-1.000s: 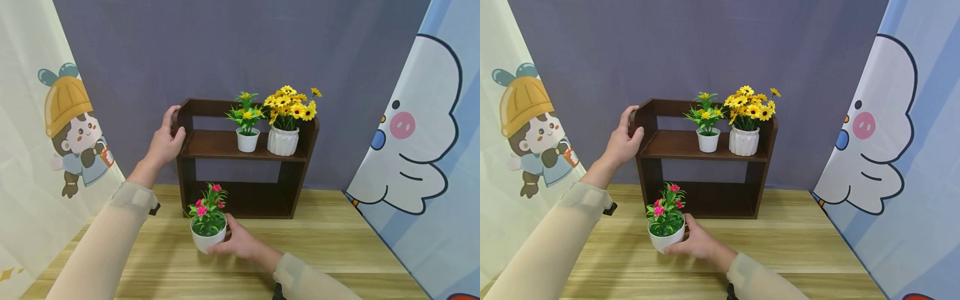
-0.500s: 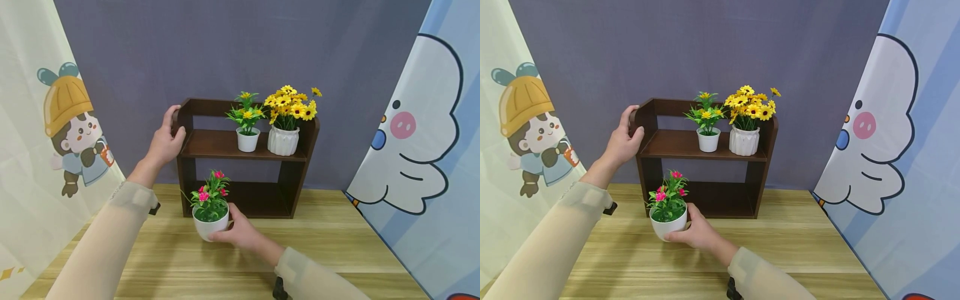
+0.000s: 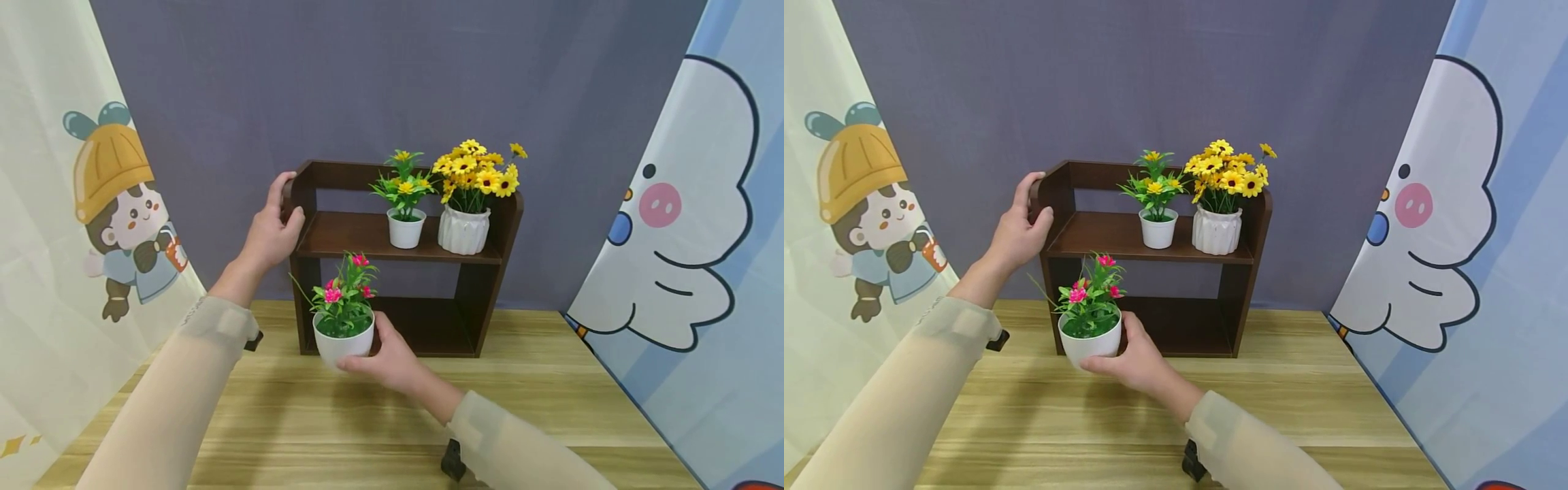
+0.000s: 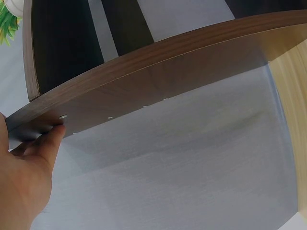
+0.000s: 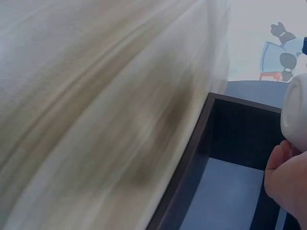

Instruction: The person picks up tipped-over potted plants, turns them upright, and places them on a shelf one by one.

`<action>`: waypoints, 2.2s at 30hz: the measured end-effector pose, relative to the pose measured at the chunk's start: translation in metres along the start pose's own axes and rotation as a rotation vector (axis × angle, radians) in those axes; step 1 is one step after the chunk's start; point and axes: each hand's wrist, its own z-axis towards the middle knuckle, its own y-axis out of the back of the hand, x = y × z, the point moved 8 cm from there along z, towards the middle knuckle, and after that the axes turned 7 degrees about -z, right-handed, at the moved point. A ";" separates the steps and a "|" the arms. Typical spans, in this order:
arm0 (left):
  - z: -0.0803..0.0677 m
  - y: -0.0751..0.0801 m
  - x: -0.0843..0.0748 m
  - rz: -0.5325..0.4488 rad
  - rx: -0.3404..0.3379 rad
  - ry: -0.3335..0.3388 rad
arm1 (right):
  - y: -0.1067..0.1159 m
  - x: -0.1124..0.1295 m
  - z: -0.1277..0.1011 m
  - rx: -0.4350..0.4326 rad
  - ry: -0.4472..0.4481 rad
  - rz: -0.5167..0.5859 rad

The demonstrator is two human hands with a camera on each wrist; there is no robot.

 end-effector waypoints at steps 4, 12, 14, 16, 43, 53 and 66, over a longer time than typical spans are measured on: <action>0.000 0.000 -0.001 0.004 0.002 -0.005 | 0.003 0.009 0.004 -0.001 0.004 0.011; 0.000 -0.001 0.000 0.002 0.012 -0.001 | 0.011 0.022 0.014 -0.017 0.027 0.009; 0.000 -0.001 0.001 -0.004 0.009 0.002 | 0.013 0.027 0.017 -0.018 0.042 0.020; 0.000 -0.001 0.000 -0.008 -0.001 0.000 | 0.014 0.032 0.019 -0.018 0.060 0.024; 0.000 0.000 0.002 0.024 0.009 -0.006 | 0.030 0.077 0.040 -0.124 0.107 -0.039; 0.001 -0.001 0.005 0.030 0.005 0.005 | 0.035 0.087 0.049 -0.203 0.099 -0.070; 0.002 -0.001 0.004 0.020 -0.015 -0.012 | 0.041 0.095 0.059 -0.326 0.124 -0.061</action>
